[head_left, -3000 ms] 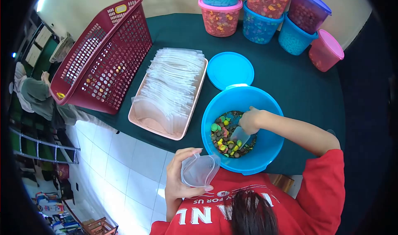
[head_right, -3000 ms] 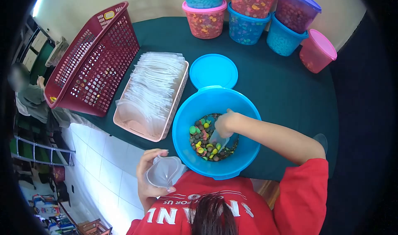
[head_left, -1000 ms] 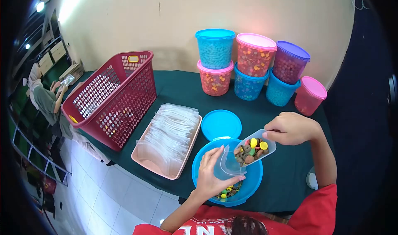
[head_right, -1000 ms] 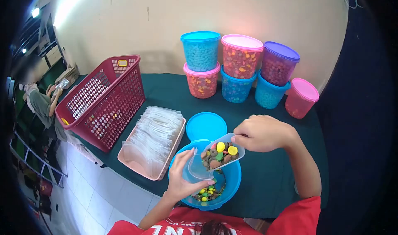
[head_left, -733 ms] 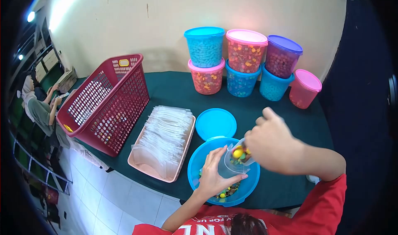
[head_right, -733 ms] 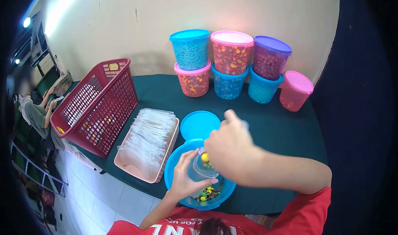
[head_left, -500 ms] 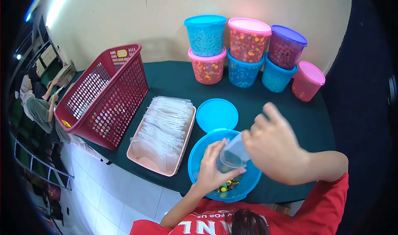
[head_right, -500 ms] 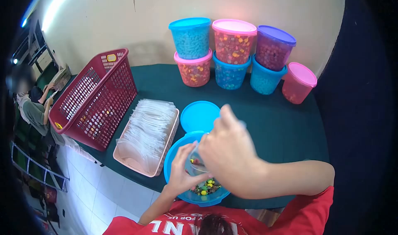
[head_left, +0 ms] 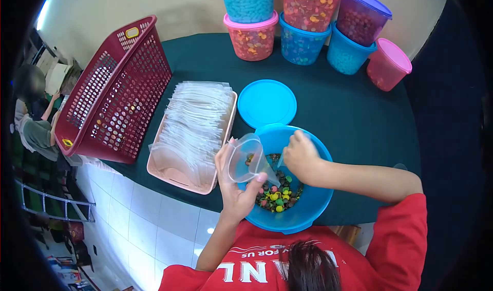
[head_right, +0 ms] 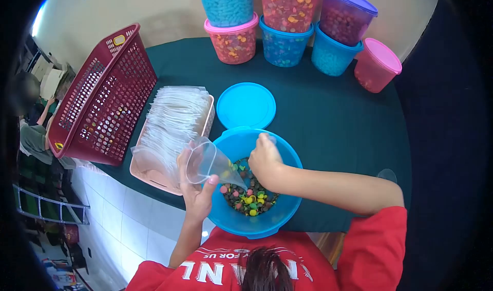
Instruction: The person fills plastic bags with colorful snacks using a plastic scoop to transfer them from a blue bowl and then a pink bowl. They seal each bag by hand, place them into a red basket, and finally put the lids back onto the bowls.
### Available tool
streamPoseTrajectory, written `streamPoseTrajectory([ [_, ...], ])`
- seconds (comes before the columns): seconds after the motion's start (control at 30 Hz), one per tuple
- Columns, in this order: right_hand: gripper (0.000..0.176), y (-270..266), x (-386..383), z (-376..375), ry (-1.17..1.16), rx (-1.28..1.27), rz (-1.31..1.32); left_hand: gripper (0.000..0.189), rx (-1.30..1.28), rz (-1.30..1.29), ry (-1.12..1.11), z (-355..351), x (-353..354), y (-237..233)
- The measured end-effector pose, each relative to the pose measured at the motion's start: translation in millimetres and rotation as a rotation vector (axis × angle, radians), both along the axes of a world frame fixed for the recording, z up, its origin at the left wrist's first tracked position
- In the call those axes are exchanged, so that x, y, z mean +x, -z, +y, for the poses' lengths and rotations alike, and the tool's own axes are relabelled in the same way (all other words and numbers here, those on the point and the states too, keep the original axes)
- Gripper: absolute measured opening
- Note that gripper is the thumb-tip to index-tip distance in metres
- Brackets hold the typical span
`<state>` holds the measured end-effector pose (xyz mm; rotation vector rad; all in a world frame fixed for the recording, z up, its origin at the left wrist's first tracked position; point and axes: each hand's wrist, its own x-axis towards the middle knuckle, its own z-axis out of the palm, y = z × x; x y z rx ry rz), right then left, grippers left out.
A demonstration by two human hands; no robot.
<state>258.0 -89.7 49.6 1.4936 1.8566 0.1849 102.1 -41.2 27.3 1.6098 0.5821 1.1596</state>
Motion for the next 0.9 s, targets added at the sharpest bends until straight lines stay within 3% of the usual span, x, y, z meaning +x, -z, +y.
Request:
streamPoseTrajectory([
  [0.07,0.017,16,-3,17,-0.008,-0.106,0.042,0.083,0.148,0.044,0.036,1,-2,-1],
  [0.27,0.032,75,-8,41,0.125,-0.345,0.220,0.095,0.198,0.101,0.091,1,-1,-2],
  [0.37,0.028,78,-3,42,0.096,-0.413,0.388,0.096,0.146,0.083,0.096,0,0,-3],
  [0.43,0.034,67,-10,49,0.214,-0.772,0.354,0.095,-0.144,-0.106,0.120,-6,1,-10],
  [0.6,0.023,58,-11,49,0.171,-0.756,0.429,0.088,-0.241,-0.296,0.150,-5,-1,-8],
  [0.67,0.023,47,-8,47,0.190,-0.690,0.503,0.087,-0.339,-0.518,0.161,-3,-3,-16],
  [0.73,0.025,36,-1,46,0.188,-0.695,0.503,0.087,-0.357,-0.569,0.200,3,-10,-19],
  [0.8,0.029,24,7,40,0.205,-0.587,0.674,0.087,-0.482,-0.788,0.271,6,-16,-29],
  [0.9,0.034,2,16,33,0.189,-0.527,0.772,0.082,-0.454,-0.885,0.313,12,-27,-31],
])
